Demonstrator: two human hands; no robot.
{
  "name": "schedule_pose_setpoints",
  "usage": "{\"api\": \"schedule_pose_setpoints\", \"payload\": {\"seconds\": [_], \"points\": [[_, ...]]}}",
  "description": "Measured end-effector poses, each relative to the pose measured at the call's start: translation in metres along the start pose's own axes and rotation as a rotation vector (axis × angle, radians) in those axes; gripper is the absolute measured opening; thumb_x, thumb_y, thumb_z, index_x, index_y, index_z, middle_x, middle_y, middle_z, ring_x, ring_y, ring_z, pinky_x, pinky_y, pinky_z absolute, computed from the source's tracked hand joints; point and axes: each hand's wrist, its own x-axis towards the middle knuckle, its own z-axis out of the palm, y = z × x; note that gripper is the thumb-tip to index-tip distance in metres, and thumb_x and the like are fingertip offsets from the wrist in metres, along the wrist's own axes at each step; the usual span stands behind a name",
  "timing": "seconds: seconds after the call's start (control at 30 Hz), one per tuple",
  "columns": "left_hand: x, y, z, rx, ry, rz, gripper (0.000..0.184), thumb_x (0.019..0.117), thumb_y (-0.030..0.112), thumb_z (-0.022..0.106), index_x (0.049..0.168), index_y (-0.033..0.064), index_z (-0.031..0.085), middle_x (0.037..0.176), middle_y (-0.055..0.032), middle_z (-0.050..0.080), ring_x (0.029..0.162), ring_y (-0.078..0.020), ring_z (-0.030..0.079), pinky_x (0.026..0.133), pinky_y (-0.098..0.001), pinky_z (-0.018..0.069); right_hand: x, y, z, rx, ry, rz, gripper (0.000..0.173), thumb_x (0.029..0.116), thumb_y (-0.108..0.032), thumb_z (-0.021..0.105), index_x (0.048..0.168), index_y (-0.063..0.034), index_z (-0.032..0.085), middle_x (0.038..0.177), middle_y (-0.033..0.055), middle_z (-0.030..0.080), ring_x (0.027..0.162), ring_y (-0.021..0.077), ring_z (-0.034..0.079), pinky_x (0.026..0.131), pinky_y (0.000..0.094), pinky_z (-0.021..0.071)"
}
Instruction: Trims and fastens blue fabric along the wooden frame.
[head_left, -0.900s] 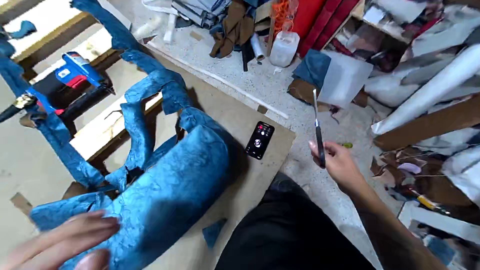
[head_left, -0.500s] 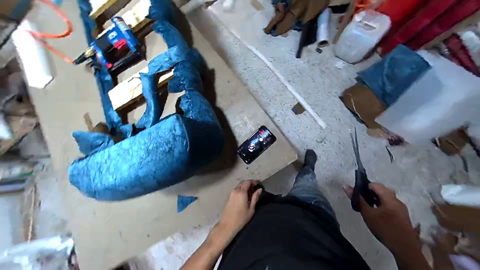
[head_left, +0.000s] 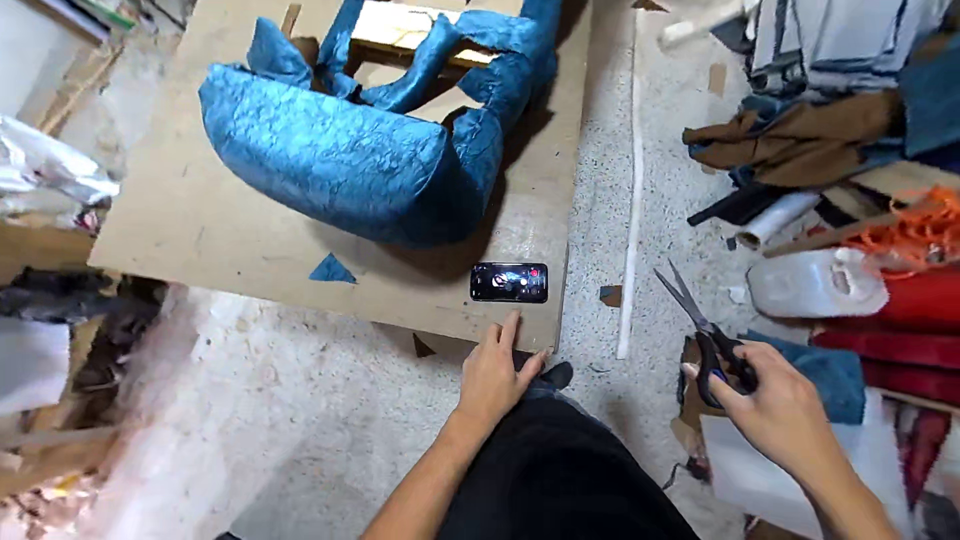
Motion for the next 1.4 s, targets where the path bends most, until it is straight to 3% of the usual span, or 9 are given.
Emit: {"api": "schedule_pose_setpoints", "payload": {"seconds": [0.07, 0.17, 0.27, 0.43, 0.53, 0.7, 1.03, 1.2, 1.4], "points": [[0.013, 0.009, 0.004, 0.002, -0.109, -0.080, 0.087, 0.0937, 0.073, 0.053, 0.165, 0.0332, 0.022, 0.118, -0.0131, 0.067, 0.086, -0.0298, 0.072, 0.072, -0.0519, 0.0609, 0.026, -0.018, 0.002, 0.013, -0.030, -0.056, 0.050, 0.0859, -0.052, 0.069, 0.102, -0.0045, 0.067, 0.105, 0.0123, 0.066, 0.084, 0.0260, 0.064, 0.070, 0.0500, 0.0543], [0.029, 0.017, 0.007, -0.051, -0.155, -0.157, 0.088, 0.0968, 0.065, 0.057, 0.166, 0.0319, 0.014, 0.117, -0.0154, 0.067, 0.086, -0.0342, 0.072, 0.072, -0.0557, 0.0603, 0.045, -0.035, 0.003, 0.027, -0.067, -0.146, 0.051, 0.0860, -0.058, 0.068, 0.101, -0.0090, 0.068, 0.103, 0.0062, 0.067, 0.085, 0.0173, 0.064, 0.069, 0.0397, 0.0557], [0.039, 0.021, 0.015, -0.089, -0.120, -0.254, 0.093, 0.0947, 0.063, 0.062, 0.167, 0.0314, 0.013, 0.120, -0.0154, 0.068, 0.083, -0.0353, 0.072, 0.069, -0.0567, 0.0599, 0.056, -0.027, -0.008, 0.010, -0.087, -0.183, 0.051, 0.0851, -0.059, 0.070, 0.102, -0.0105, 0.069, 0.104, 0.0044, 0.068, 0.090, 0.0131, 0.065, 0.075, 0.0343, 0.0566], [0.035, 0.027, 0.021, -0.165, -0.013, -0.353, 0.100, 0.0890, 0.057, 0.074, 0.166, 0.0299, 0.017, 0.121, -0.0153, 0.066, 0.087, -0.0336, 0.072, 0.070, -0.0540, 0.0609, 0.079, 0.005, -0.026, -0.084, -0.118, -0.125, 0.056, 0.0866, -0.059, 0.069, 0.099, -0.0042, 0.067, 0.096, 0.0112, 0.066, 0.085, 0.0225, 0.063, 0.072, 0.0445, 0.0533], [0.035, 0.035, 0.023, -0.165, 0.006, -0.388, 0.091, 0.0894, 0.053, 0.075, 0.164, 0.0349, 0.026, 0.111, -0.0167, 0.064, 0.083, -0.0325, 0.070, 0.065, -0.0501, 0.0602, 0.123, 0.003, -0.023, -0.096, -0.183, -0.189, 0.054, 0.0877, -0.057, 0.068, 0.099, -0.0037, 0.067, 0.096, 0.0114, 0.066, 0.084, 0.0223, 0.064, 0.072, 0.0450, 0.0537], [0.045, 0.052, 0.024, -0.115, -0.077, -0.519, 0.083, 0.0958, 0.039, 0.071, 0.162, 0.0462, 0.022, 0.113, -0.0153, 0.058, 0.086, -0.0309, 0.068, 0.065, -0.0465, 0.0598, 0.216, -0.008, 0.000, -0.073, -0.404, -0.369, 0.054, 0.0877, -0.059, 0.068, 0.100, -0.0060, 0.066, 0.098, 0.0092, 0.065, 0.082, 0.0208, 0.063, 0.068, 0.0427, 0.0544], [0.067, 0.076, 0.019, -0.105, -0.096, -0.707, 0.104, 0.0867, 0.023, 0.082, 0.159, 0.0573, 0.016, 0.121, -0.0204, 0.053, 0.076, -0.0321, 0.067, 0.059, -0.0499, 0.0591, 0.371, -0.002, -0.007, -0.136, -0.683, -0.716, 0.049, 0.0867, -0.056, 0.067, 0.098, -0.0081, 0.066, 0.097, 0.0081, 0.063, 0.074, 0.0195, 0.060, 0.061, 0.0417, 0.0516], [0.063, 0.083, 0.023, -0.073, -0.058, -0.685, 0.099, 0.0874, 0.022, 0.082, 0.160, 0.0538, 0.021, 0.122, -0.0215, 0.055, 0.086, -0.0364, 0.067, 0.063, -0.0521, 0.0589, 0.405, -0.021, -0.021, -0.171, -0.688, -0.791, 0.052, 0.0864, -0.056, 0.067, 0.099, -0.0050, 0.064, 0.098, 0.0109, 0.063, 0.074, 0.0220, 0.060, 0.062, 0.0455, 0.0508], [0.056, 0.091, 0.036, -0.097, 0.076, -0.720, 0.105, 0.0874, 0.016, 0.081, 0.164, 0.0457, 0.015, 0.115, -0.0141, 0.056, 0.092, -0.0321, 0.066, 0.066, -0.0477, 0.0598, 0.404, -0.043, -0.025, -0.160, -0.688, -0.814, 0.050, 0.0872, -0.058, 0.067, 0.099, -0.0097, 0.065, 0.095, 0.0053, 0.063, 0.072, 0.0164, 0.059, 0.059, 0.0395, 0.0502]]}}
